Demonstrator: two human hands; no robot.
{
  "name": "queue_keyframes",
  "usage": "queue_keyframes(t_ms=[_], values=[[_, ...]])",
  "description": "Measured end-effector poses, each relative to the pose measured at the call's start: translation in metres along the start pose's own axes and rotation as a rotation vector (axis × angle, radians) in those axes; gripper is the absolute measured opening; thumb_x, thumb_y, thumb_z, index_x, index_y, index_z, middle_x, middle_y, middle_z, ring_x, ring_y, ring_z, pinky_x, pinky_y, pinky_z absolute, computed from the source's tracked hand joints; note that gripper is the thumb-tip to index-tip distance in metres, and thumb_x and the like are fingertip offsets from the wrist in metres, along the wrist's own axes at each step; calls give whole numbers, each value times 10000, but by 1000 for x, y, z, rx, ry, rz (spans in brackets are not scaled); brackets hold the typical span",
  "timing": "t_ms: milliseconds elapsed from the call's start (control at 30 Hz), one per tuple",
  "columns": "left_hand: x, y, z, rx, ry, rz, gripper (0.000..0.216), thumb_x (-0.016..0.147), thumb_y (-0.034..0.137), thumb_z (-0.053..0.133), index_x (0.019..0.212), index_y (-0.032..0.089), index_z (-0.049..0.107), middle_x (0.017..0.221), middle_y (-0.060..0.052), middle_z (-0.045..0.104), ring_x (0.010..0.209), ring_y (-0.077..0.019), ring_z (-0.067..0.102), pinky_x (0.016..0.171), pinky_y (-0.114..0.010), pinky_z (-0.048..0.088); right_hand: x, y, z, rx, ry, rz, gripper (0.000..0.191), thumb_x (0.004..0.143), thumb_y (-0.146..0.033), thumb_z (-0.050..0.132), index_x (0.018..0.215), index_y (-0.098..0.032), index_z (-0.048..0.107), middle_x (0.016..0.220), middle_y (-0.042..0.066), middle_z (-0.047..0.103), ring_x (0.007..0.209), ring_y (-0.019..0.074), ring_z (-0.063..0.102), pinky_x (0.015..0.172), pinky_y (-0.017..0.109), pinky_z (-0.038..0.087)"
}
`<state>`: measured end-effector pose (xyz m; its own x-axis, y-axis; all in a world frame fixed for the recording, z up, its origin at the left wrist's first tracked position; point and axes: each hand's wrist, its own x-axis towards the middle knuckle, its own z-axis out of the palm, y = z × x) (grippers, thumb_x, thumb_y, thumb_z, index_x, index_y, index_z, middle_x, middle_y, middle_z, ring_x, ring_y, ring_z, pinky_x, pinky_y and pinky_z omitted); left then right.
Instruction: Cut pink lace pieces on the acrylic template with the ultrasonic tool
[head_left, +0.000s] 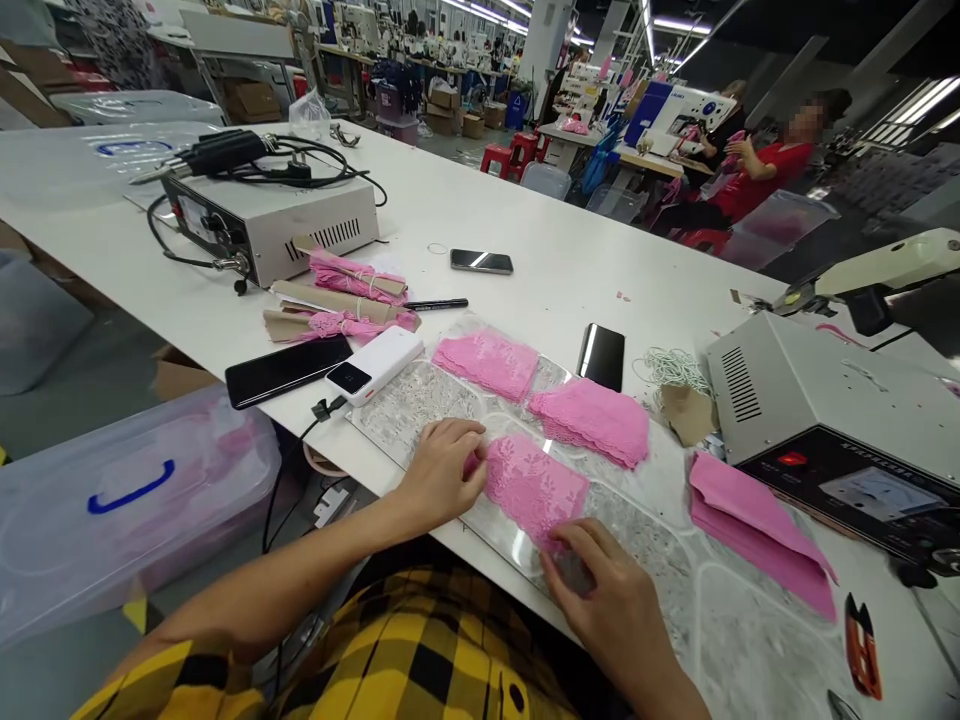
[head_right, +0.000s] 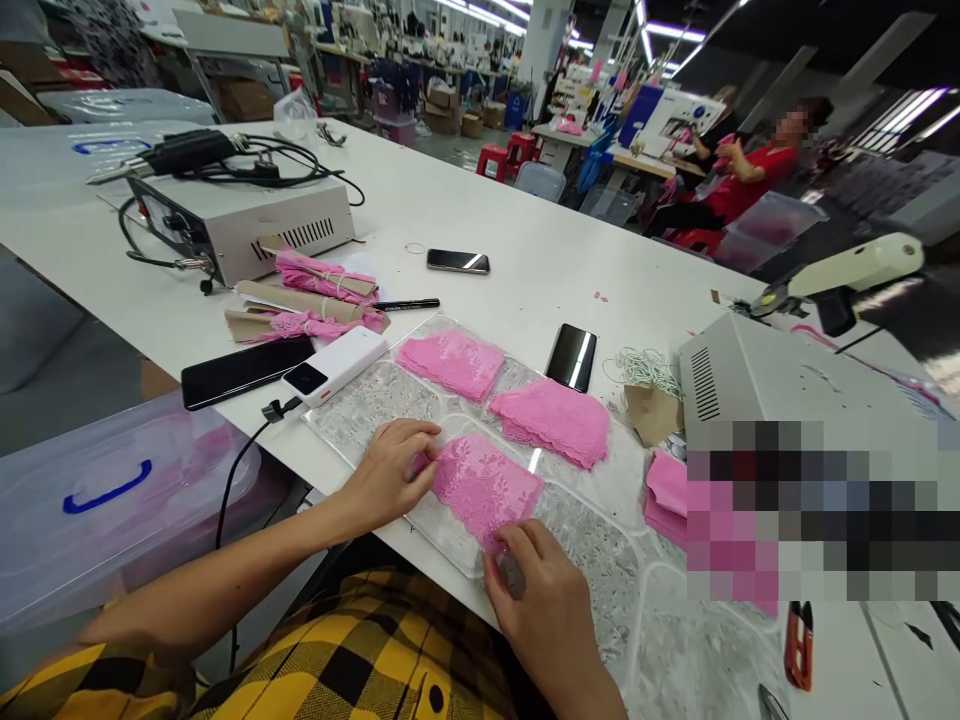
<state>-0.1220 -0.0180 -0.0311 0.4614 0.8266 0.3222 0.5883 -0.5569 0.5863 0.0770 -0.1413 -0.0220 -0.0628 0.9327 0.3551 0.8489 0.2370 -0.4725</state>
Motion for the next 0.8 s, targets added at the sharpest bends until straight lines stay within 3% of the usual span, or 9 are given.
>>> queue_keyframes(t_ms=[167,300,400,800], values=[[-3,-2,-3,45,22,17,59,801,130,573,803,187,585,1104,-75,674,1070,-243,603,940,-442,438,4,10,-3,63,-45,59,150,898,-282,520,827,-228,640,773,23,642,655,131,603,607,243,492],[-4,-3,-3,74,38,40,61,824,140,553,799,185,585,1105,-87,669,1075,-250,597,947,-448,441,26,30,-14,65,21,308,265,859,-421,507,772,-218,653,716,39,630,592,145,541,573,281,453],[-5,-5,-2,100,57,65,66,829,138,548,796,186,580,1102,-87,668,1070,-253,601,936,-450,448,43,44,-16,40,11,402,285,814,-453,517,790,-208,662,737,51,643,604,159,539,593,306,441],[-5,-6,-2,118,55,90,62,827,136,540,797,183,567,1121,-95,658,1089,-260,587,930,-454,444,59,58,-13,23,-193,471,239,796,-407,490,696,-225,606,629,2,605,583,154,517,575,291,374]])
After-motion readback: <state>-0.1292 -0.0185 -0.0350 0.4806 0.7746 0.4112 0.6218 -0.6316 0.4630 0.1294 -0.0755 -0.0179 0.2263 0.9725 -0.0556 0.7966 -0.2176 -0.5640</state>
